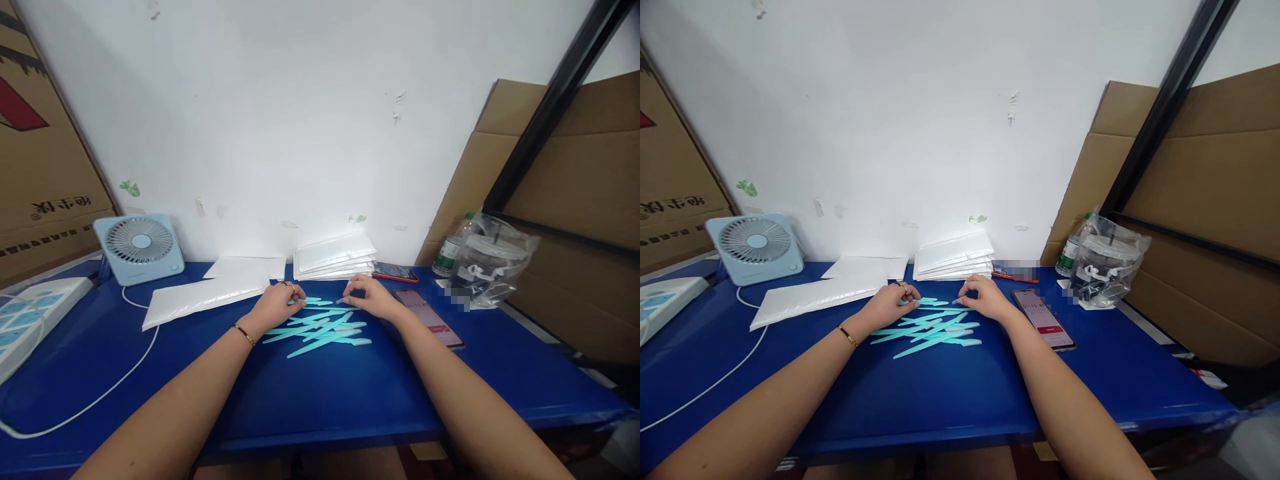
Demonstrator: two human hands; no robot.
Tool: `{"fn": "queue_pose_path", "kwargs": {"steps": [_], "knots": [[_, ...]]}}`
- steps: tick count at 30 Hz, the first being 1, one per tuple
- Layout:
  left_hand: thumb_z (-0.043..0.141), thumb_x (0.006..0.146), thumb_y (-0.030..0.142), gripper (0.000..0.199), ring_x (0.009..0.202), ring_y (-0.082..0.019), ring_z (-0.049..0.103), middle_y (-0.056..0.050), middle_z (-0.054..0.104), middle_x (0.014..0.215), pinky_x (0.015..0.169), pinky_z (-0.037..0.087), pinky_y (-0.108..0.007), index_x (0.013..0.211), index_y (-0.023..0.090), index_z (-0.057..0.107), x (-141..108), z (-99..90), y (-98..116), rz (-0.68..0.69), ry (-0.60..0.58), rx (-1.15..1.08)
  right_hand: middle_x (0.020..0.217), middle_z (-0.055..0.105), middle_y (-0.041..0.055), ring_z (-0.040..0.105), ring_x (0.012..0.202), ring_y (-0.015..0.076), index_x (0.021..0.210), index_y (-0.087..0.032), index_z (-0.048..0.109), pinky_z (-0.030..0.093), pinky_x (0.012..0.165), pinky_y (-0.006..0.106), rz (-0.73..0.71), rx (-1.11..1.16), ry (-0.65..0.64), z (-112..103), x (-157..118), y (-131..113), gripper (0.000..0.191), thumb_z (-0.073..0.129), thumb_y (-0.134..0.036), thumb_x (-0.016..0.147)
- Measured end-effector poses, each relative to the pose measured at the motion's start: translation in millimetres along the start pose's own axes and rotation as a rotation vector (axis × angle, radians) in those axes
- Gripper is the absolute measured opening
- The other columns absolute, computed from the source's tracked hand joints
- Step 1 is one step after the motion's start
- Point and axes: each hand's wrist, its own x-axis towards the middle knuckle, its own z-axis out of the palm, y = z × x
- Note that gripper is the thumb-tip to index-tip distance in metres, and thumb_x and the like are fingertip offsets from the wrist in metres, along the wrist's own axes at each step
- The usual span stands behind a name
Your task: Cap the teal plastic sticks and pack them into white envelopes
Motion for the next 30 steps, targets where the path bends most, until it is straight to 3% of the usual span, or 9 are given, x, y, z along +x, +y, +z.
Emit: {"fn": "queue_pose_path", "kwargs": {"steps": [4,8,14,22,26,30], "knots": [[0.049,0.079,0.047,0.032,0.085,-0.02,0.057,-0.004,0.064,0.089,0.072,0.041,-0.028,0.092,0.023,0.067,-1,5.7,9,0.079,-0.054,-0.002,0.093,0.057,0.0054,0.052,0.093,0.021,0.079,-0.022,0.07,0.038,0.081,0.032,-0.076,-0.037,-0.124,2,0,-13,0.019,0.068,-0.039,0.071],[0.048,0.082,0.041,0.026,0.088,-0.021,0.057,-0.004,0.065,0.09,0.074,0.039,-0.029,0.087,0.024,0.067,1,11.4,12,0.131,-0.051,0.041,0.091,0.058,0.0053,0.053,0.094,0.0203,0.077,-0.021,0.069,0.039,0.081,0.032,-0.092,-0.02,-0.137,8,3,-20,0.013,0.065,-0.033,0.075],[0.048,0.083,0.031,0.021,0.068,-0.016,0.057,-0.001,0.065,0.075,0.063,0.037,-0.026,0.073,0.021,0.064,4,10.8,10,0.118,-0.07,0.116,0.093,0.059,0.0054,0.054,0.093,0.0199,0.079,-0.021,0.069,0.04,0.079,0.031,-0.119,-0.004,-0.119,12,5,-22,0.012,0.065,-0.031,0.075],[0.048,0.081,0.025,0.018,0.066,-0.014,0.056,0.0,0.067,0.078,0.062,0.035,-0.025,0.072,0.021,0.063,4,-7.3,-3,0.006,-0.002,0.164,0.092,0.06,0.0044,0.055,0.09,0.0198,0.068,-0.022,0.071,0.038,0.082,0.033,-0.08,-0.065,0.008,-4,0,5,0.012,0.067,-0.032,0.074],[0.049,0.081,0.028,0.016,0.067,-0.014,0.056,0.001,0.066,0.077,0.061,0.034,-0.025,0.076,0.022,0.064,3,-8.8,-4,-0.002,-0.01,0.162,0.097,0.059,0.0052,0.055,0.09,0.02,0.082,-0.024,0.072,0.041,0.08,0.033,-0.05,0.01,0.049,-1,0,-4,0.022,0.07,-0.041,0.07],[0.048,0.082,0.029,0.02,0.069,-0.015,0.057,0.001,0.067,0.076,0.064,0.034,-0.026,0.074,0.022,0.064,4,-6.2,-4,0.04,-0.027,0.183,0.094,0.059,0.0048,0.054,0.093,0.0205,0.074,-0.024,0.073,0.039,0.084,0.034,-0.083,-0.025,0.008,4,4,-12,0.013,0.067,-0.036,0.073]]}}
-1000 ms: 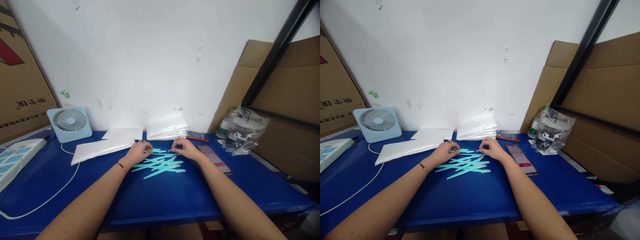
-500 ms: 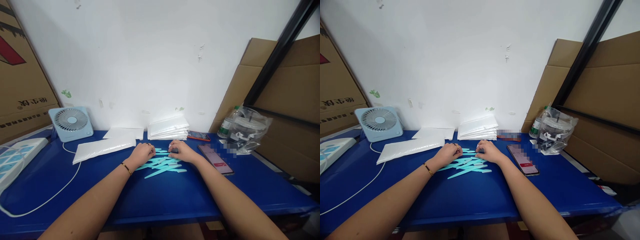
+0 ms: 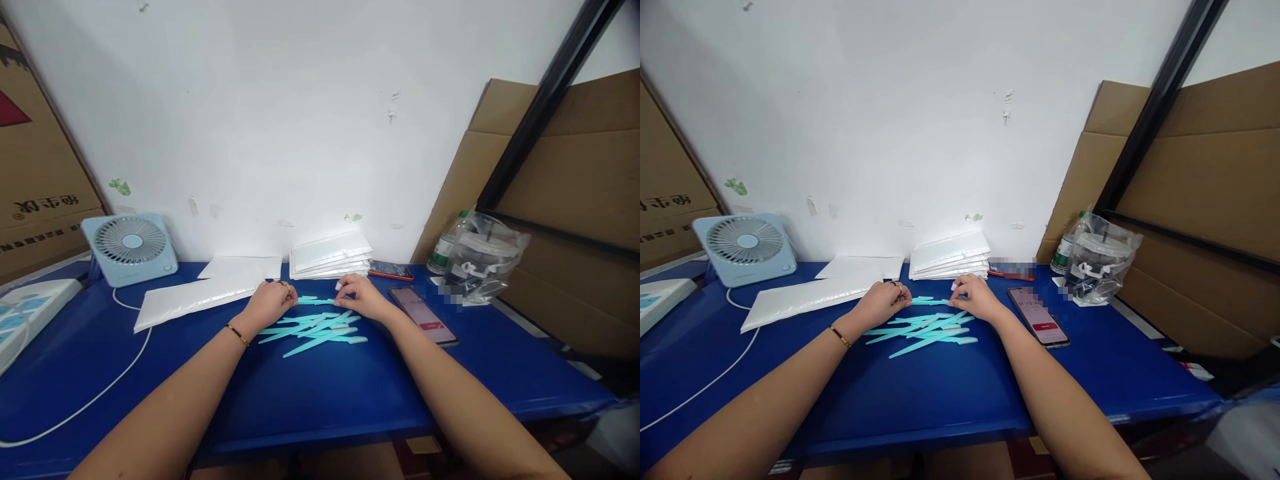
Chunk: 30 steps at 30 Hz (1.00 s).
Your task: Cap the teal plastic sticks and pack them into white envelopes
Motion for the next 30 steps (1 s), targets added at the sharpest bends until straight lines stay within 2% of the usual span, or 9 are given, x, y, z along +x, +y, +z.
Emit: {"fn": "queue_pose_path", "kwargs": {"steps": [5,9,12,15,22,24,26,28,30], "knots": [[0.049,0.079,0.029,0.018,0.065,-0.014,0.056,0.002,0.066,0.072,0.061,0.034,-0.026,0.074,0.023,0.064,-2,-0.4,-9,-0.103,-0.055,0.013,0.103,0.058,0.0062,0.052,0.102,0.0239,0.076,-0.023,0.074,0.037,0.09,0.038,0.106,0.056,0.045,-7,-4,15,0.014,0.067,-0.036,0.073],[0.05,0.077,0.036,0.02,0.07,-0.016,0.058,0.001,0.067,0.077,0.061,0.036,-0.025,0.083,0.024,0.065,-3,-0.8,-13,-0.143,-0.035,-0.049,0.107,0.057,0.0065,0.049,0.11,0.0231,0.095,-0.024,0.072,0.036,0.095,0.036,0.185,0.388,0.096,-14,-7,12,0.028,0.059,-0.042,0.079],[0.05,0.078,0.039,0.024,0.072,-0.017,0.058,0.0,0.066,0.078,0.061,0.037,-0.025,0.086,0.024,0.065,-4,-1.3,-10,-0.118,-0.006,-0.055,0.111,0.056,0.0055,0.044,0.115,0.0217,0.098,-0.024,0.071,0.033,0.099,0.034,0.202,0.636,0.107,-17,-6,0,0.03,0.058,-0.044,0.08],[0.049,0.078,0.04,0.024,0.071,-0.017,0.058,0.0,0.065,0.077,0.062,0.038,-0.025,0.084,0.023,0.065,-5,-3.0,-6,-0.09,-0.01,-0.088,0.11,0.057,0.0049,0.042,0.118,0.0217,0.095,-0.024,0.072,0.03,0.101,0.035,0.233,0.774,0.104,-17,-5,-8,0.03,0.06,-0.046,0.077],[0.056,0.072,0.046,0.029,0.073,-0.015,0.057,-0.001,0.063,0.082,0.062,0.04,-0.023,0.085,0.022,0.066,-12,-6.5,6,0.033,-0.208,-0.272,0.108,0.056,0.0044,0.04,0.117,0.021,0.088,-0.024,0.073,0.028,0.102,0.035,0.239,0.881,0.115,-13,-5,-10,0.023,0.063,-0.04,0.076],[0.057,0.072,0.046,0.029,0.072,-0.015,0.056,-0.001,0.063,0.08,0.06,0.04,-0.023,0.085,0.021,0.065,-12,-5.8,7,0.035,-0.235,-0.286,0.105,0.056,0.004,0.045,0.11,0.0201,0.088,-0.025,0.073,0.031,0.098,0.036,0.212,0.862,0.17,-20,-2,-20,0.022,0.063,-0.041,0.076],[0.056,0.073,0.046,0.029,0.068,-0.014,0.055,-0.001,0.062,0.077,0.058,0.039,-0.022,0.083,0.021,0.065,-12,-4.5,7,0.027,-0.245,-0.281,0.096,0.056,0.0031,0.049,0.099,0.0181,0.09,-0.026,0.072,0.036,0.093,0.036,0.148,0.807,0.287,-36,4,-42,0.023,0.061,-0.041,0.078],[0.054,0.074,0.046,0.028,0.065,-0.013,0.053,-0.001,0.061,0.075,0.057,0.038,-0.022,0.081,0.02,0.064,-11,-3.1,6,0.026,-0.253,-0.272,0.082,0.055,0.0015,0.049,0.085,0.0156,0.096,-0.028,0.07,0.039,0.087,0.036,0.048,0.716,0.426,-60,9,-74,0.023,0.057,-0.04,0.082],[0.053,0.075,0.045,0.028,0.063,-0.013,0.053,-0.001,0.061,0.074,0.056,0.037,-0.022,0.081,0.02,0.063,-10,-1.9,5,0.028,-0.263,-0.269,0.078,0.053,0.0008,0.049,0.08,0.0149,0.101,-0.03,0.068,0.041,0.082,0.036,-0.074,0.617,0.573,-85,12,-112,0.023,0.055,-0.039,0.084]]}}
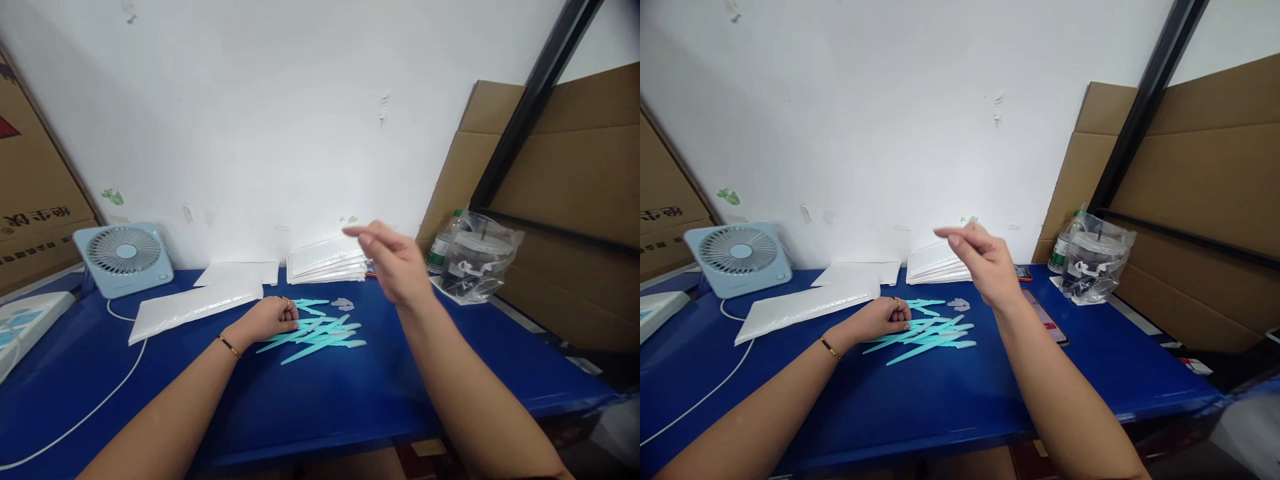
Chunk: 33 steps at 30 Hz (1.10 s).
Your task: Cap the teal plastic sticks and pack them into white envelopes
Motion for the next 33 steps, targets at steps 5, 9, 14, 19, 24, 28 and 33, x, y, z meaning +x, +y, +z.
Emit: {"fn": "queue_pose_path", "kwargs": {"steps": [5,9,14,19,24,28,33], "knots": [[0.054,0.075,0.044,0.027,0.062,-0.013,0.053,-0.001,0.061,0.072,0.055,0.037,-0.022,0.081,0.02,0.063,0,0.1,-1,-0.011,-0.008,-0.006,0.078,0.052,0.0009,0.051,0.082,0.0157,0.101,-0.033,0.067,0.044,0.078,0.037,-0.253,-0.067,0.066,19,9,-74,0.021,0.051,-0.036,0.088],[0.053,0.075,0.044,0.026,0.061,-0.013,0.053,-0.001,0.061,0.071,0.055,0.038,-0.022,0.08,0.02,0.063,-2,-0.7,1,0.0,0.008,-0.014,0.078,0.053,0.0008,0.052,0.084,0.0165,0.102,-0.034,0.066,0.046,0.074,0.038,-0.301,-0.084,0.034,29,3,-82,0.021,0.049,-0.036,0.089],[0.054,0.075,0.045,0.028,0.062,-0.014,0.053,-0.001,0.061,0.071,0.055,0.039,-0.023,0.079,0.02,0.063,-3,-0.7,3,-0.008,0.021,-0.013,0.079,0.054,0.0009,0.051,0.083,0.0162,0.103,-0.033,0.066,0.047,0.074,0.039,-0.303,-0.079,0.005,30,0,-85,0.022,0.048,-0.036,0.09],[0.054,0.075,0.046,0.029,0.064,-0.014,0.055,-0.001,0.063,0.073,0.056,0.039,-0.022,0.081,0.02,0.063,-2,0.2,-3,-0.027,0.018,-0.07,0.076,0.054,0.0008,0.05,0.078,0.0152,0.099,-0.031,0.067,0.045,0.07,0.035,-0.272,-0.103,-0.024,23,2,-70,0.019,0.052,-0.035,0.087],[0.049,0.079,0.045,0.03,0.066,-0.014,0.055,-0.001,0.063,0.072,0.058,0.04,-0.023,0.082,0.019,0.062,1,-1.0,-12,-0.094,0.092,-0.127,0.071,0.057,0.0019,0.051,0.067,0.0142,0.077,-0.021,0.07,0.042,0.062,0.03,0.002,-0.259,-0.146,6,-3,21,0.02,0.064,-0.04,0.076],[0.045,0.081,0.045,0.03,0.066,-0.015,0.054,-0.001,0.062,0.073,0.057,0.039,-0.024,0.083,0.019,0.061,2,-3.1,-11,-0.126,0.179,-0.111,0.077,0.064,0.0043,0.055,0.069,0.0154,0.083,-0.019,0.072,0.04,0.063,0.028,0.211,-0.426,-0.382,0,-21,84,0.027,0.057,-0.042,0.08],[0.042,0.083,0.042,0.028,0.071,-0.016,0.055,-0.001,0.064,0.078,0.062,0.04,-0.025,0.081,0.021,0.06,3,-6.3,-4,-0.058,0.267,-0.045,0.07,0.066,0.0018,0.053,0.059,0.0128,0.085,-0.019,0.072,0.036,0.053,0.023,0.331,-0.456,-0.633,7,-39,105,0.03,0.059,-0.045,0.076]]}}
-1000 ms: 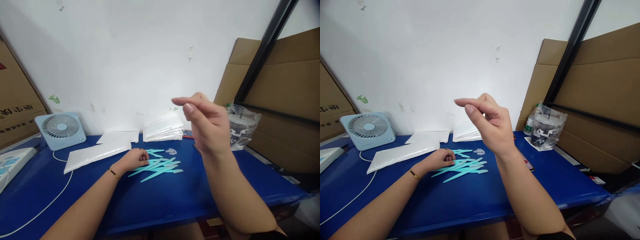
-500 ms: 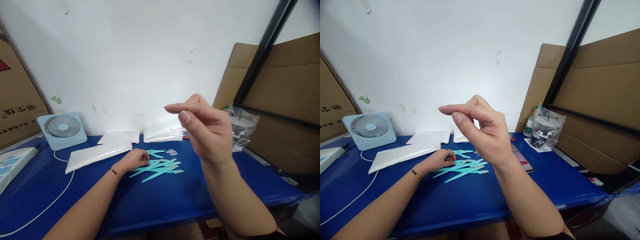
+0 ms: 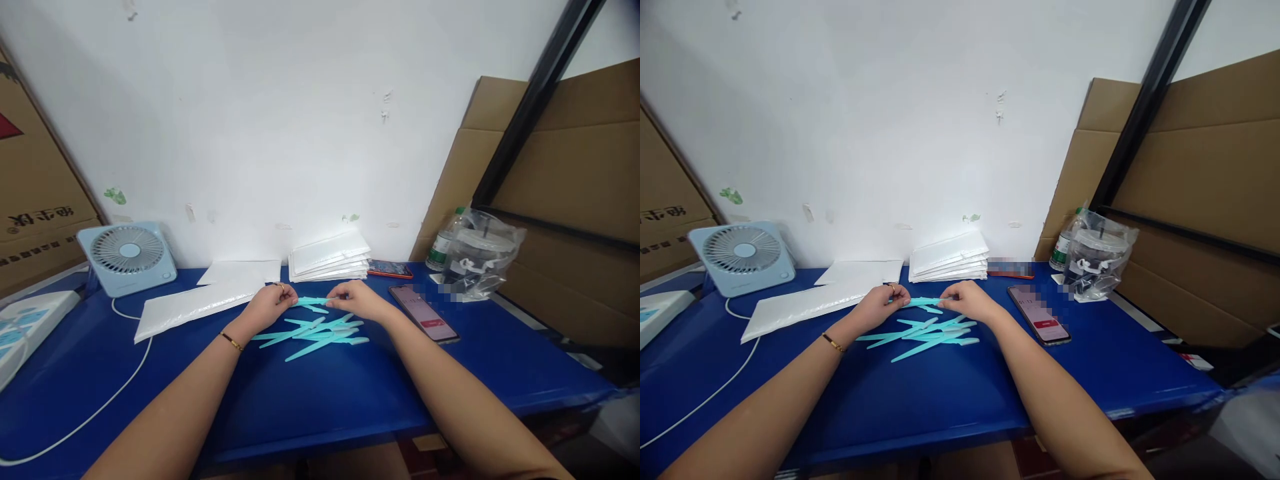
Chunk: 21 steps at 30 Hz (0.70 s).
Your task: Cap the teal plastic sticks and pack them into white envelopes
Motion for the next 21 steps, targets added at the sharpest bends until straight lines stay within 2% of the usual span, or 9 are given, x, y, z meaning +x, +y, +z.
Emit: {"fn": "queue_pose_path", "kwargs": {"steps": [5,7,9,11,14,17,21], "knots": [[0.041,0.083,0.04,0.028,0.071,-0.016,0.056,-0.002,0.065,0.079,0.064,0.04,-0.027,0.08,0.021,0.061,1,-2.2,-6,-0.021,0.023,0.116,0.064,0.064,0.0016,0.052,0.056,0.012,0.079,-0.017,0.071,0.034,0.051,0.023,0.055,-0.007,0.001,-3,3,17,0.029,0.059,-0.042,0.076],[0.044,0.082,0.041,0.027,0.073,-0.017,0.057,-0.002,0.065,0.079,0.064,0.041,-0.027,0.082,0.022,0.062,1,-2.3,-12,-0.059,0.015,0.13,0.066,0.065,0.0021,0.053,0.058,0.0125,0.081,-0.018,0.072,0.035,0.053,0.023,0.09,-0.052,0.052,-8,3,25,0.027,0.061,-0.041,0.075],[0.048,0.079,0.043,0.026,0.076,-0.017,0.058,-0.002,0.065,0.083,0.065,0.042,-0.026,0.087,0.023,0.062,1,-2.0,-16,-0.075,0.011,0.115,0.074,0.065,0.0028,0.054,0.064,0.0133,0.082,-0.019,0.072,0.036,0.057,0.024,0.059,-0.122,0.116,-10,2,26,0.023,0.063,-0.039,0.074],[0.052,0.076,0.044,0.028,0.079,-0.017,0.058,-0.002,0.064,0.086,0.066,0.042,-0.025,0.091,0.023,0.062,0,-1.2,-16,-0.048,0.007,0.097,0.081,0.063,0.0032,0.055,0.07,0.0139,0.081,-0.021,0.072,0.037,0.062,0.024,-0.022,-0.167,0.139,-8,1,21,0.017,0.064,-0.035,0.074],[0.053,0.076,0.044,0.026,0.078,-0.017,0.057,-0.002,0.063,0.086,0.067,0.043,-0.025,0.086,0.023,0.063,-2,0.5,-11,0.032,-0.047,0.085,0.081,0.061,0.0023,0.054,0.074,0.0138,0.079,-0.022,0.071,0.036,0.069,0.026,-0.108,-0.2,0.062,3,2,8,0.013,0.062,-0.032,0.077],[0.053,0.077,0.042,0.025,0.076,-0.016,0.057,-0.002,0.062,0.086,0.068,0.043,-0.025,0.087,0.022,0.065,-2,2.7,-6,0.064,-0.097,0.099,0.081,0.06,0.0008,0.054,0.076,0.0135,0.08,-0.024,0.07,0.033,0.076,0.029,-0.126,-0.27,0.011,15,5,-1,0.011,0.061,-0.031,0.079],[0.054,0.077,0.039,0.027,0.079,-0.017,0.057,-0.003,0.062,0.088,0.069,0.043,-0.025,0.096,0.023,0.065,-1,5.2,-6,0.067,-0.093,0.14,0.083,0.059,0.0019,0.054,0.083,0.0166,0.082,-0.022,0.068,0.03,0.078,0.032,-0.107,-0.36,0.013,23,9,-5,0.012,0.065,-0.032,0.076]]}}
